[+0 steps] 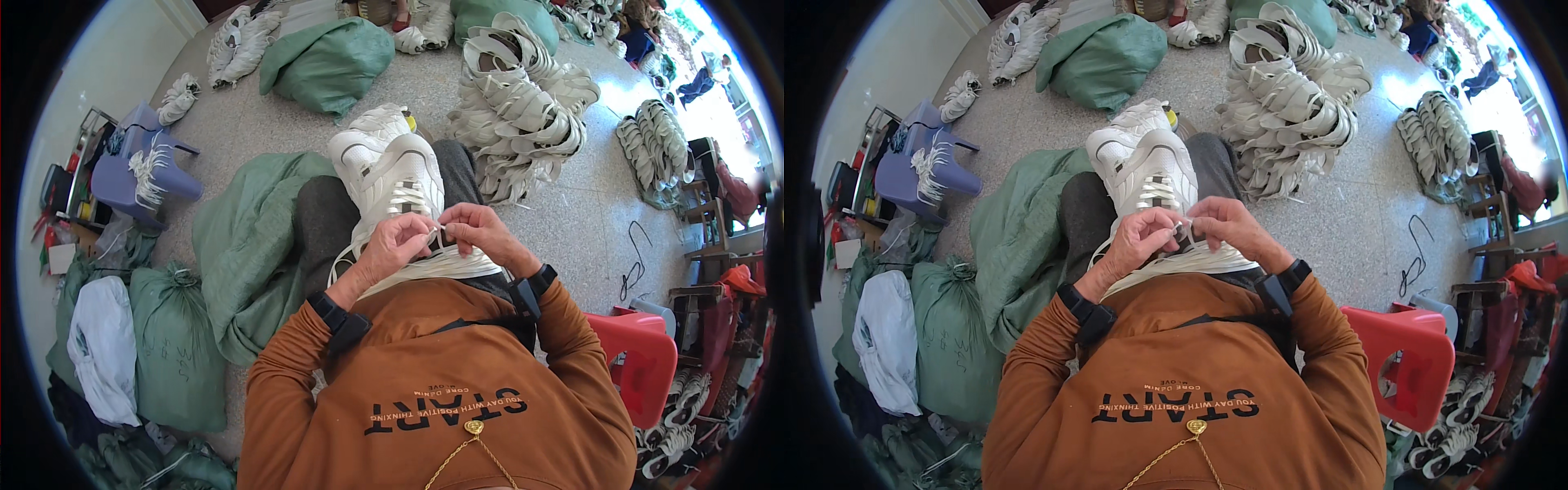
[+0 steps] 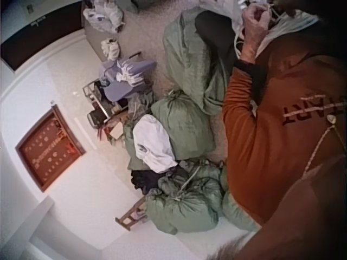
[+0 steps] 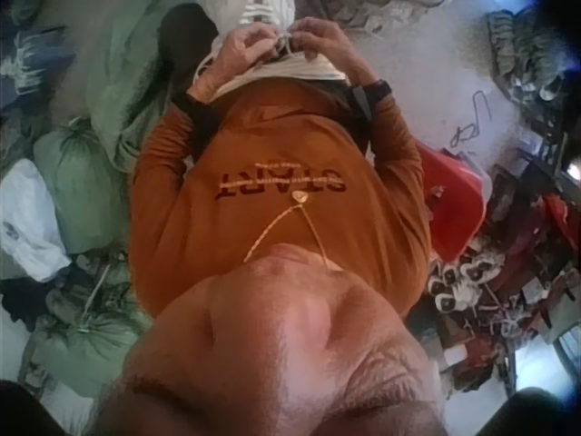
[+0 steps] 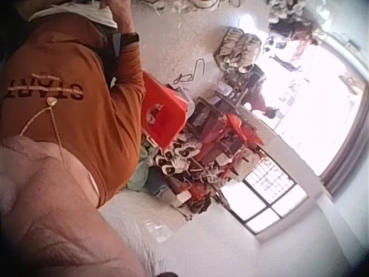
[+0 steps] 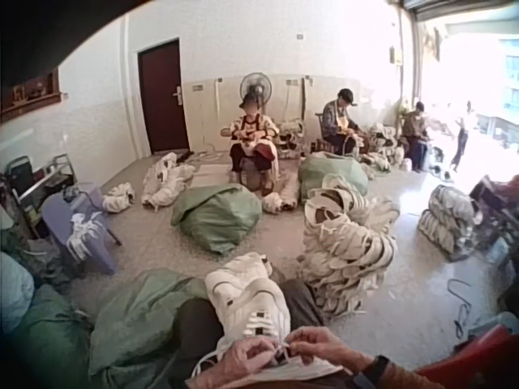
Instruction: Insert white laces into the eyelets of a white athletic shoe.
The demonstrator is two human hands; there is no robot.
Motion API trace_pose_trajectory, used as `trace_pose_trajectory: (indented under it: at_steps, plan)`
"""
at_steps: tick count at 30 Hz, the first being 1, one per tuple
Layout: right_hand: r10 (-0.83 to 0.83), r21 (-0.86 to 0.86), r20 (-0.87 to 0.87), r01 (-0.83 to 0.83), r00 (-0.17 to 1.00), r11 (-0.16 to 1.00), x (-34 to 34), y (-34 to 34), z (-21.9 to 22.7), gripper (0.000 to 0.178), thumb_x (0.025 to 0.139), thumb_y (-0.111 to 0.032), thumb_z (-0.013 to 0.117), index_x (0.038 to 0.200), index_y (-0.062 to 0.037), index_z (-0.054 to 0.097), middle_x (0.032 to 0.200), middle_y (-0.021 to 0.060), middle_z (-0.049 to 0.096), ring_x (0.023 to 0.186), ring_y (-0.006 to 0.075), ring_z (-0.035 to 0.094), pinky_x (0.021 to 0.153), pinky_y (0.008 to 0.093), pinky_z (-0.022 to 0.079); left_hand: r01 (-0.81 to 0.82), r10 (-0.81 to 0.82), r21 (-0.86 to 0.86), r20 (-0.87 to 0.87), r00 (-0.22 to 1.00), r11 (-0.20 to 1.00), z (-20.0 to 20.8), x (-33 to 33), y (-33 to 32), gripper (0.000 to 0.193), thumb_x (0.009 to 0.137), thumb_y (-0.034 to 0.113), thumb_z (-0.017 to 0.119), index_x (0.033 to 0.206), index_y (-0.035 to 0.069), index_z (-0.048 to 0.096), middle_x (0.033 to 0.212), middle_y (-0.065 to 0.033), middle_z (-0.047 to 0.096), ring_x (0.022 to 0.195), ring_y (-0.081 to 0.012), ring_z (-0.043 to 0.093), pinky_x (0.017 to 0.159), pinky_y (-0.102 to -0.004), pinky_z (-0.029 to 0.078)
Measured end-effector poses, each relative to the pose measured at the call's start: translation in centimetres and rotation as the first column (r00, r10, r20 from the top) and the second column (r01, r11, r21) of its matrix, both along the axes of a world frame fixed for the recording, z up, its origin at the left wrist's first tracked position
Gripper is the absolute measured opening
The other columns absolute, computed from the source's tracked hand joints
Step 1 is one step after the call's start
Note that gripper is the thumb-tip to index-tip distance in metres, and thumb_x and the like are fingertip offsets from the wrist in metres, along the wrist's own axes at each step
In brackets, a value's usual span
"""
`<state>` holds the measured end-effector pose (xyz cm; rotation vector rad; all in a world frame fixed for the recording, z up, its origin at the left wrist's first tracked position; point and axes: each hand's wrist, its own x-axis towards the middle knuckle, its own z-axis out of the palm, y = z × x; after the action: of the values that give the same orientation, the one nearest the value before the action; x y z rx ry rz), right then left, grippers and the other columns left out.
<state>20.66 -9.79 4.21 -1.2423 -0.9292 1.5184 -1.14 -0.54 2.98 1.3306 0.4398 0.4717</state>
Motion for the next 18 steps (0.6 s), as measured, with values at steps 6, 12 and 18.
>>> trace_pose_trajectory:
  at_steps: [6, 12, 18]
  plan:
    - [0.033, 0.116, 0.596, -0.126, 0.802, 0.985, -1.4, 0.2, -1.7, 0.031, 0.087, -0.027, 0.075, 0.081, -0.0004, 0.062, 0.072, 0.0057, 0.060, 0.063, 0.0176, 0.058, 0.056, 0.0355, 0.043, -0.053, 0.058, 0.060, -0.074, 0.996, 0.997, -0.4, -0.4, -0.5, 0.007, 0.097, 0.006, 0.059, 0.099, 0.001, 0.062, 0.088, -0.0028, 0.066, 0.068, -0.0070, 0.061, 0.063, -0.0216, 0.050]
    - [-0.284, 0.413, 0.833, -0.191, 0.475, 0.891, -3.7, 0.9, -2.7, 0.024, 0.080, -0.021, 0.073, 0.085, -0.0032, 0.058, 0.089, 0.0162, 0.058, 0.076, 0.0399, 0.061, 0.066, 0.0484, 0.049, -0.079, 0.085, 0.047, -0.152, 0.985, 0.996, -0.8, -2.2, -0.9, 0.009, 0.098, 0.011, 0.059, 0.098, 0.002, 0.062, 0.083, 0.0005, 0.064, 0.063, -0.0052, 0.056, 0.055, -0.0218, 0.045]
    - [-0.348, 0.498, 0.766, -0.157, 0.541, 0.853, -2.0, 1.0, -3.4, 0.018, 0.080, -0.014, 0.071, 0.082, -0.0031, 0.057, 0.086, 0.0141, 0.056, 0.081, 0.0371, 0.058, 0.067, 0.0447, 0.048, 0.145, -0.015, 0.252, -0.457, 0.889, 0.957, -2.0, -7.9, -1.2, 0.014, 0.093, 0.017, 0.064, 0.093, 0.003, 0.064, 0.070, 0.0026, 0.058, 0.054, -0.0056, 0.050, 0.049, -0.0226, 0.040]
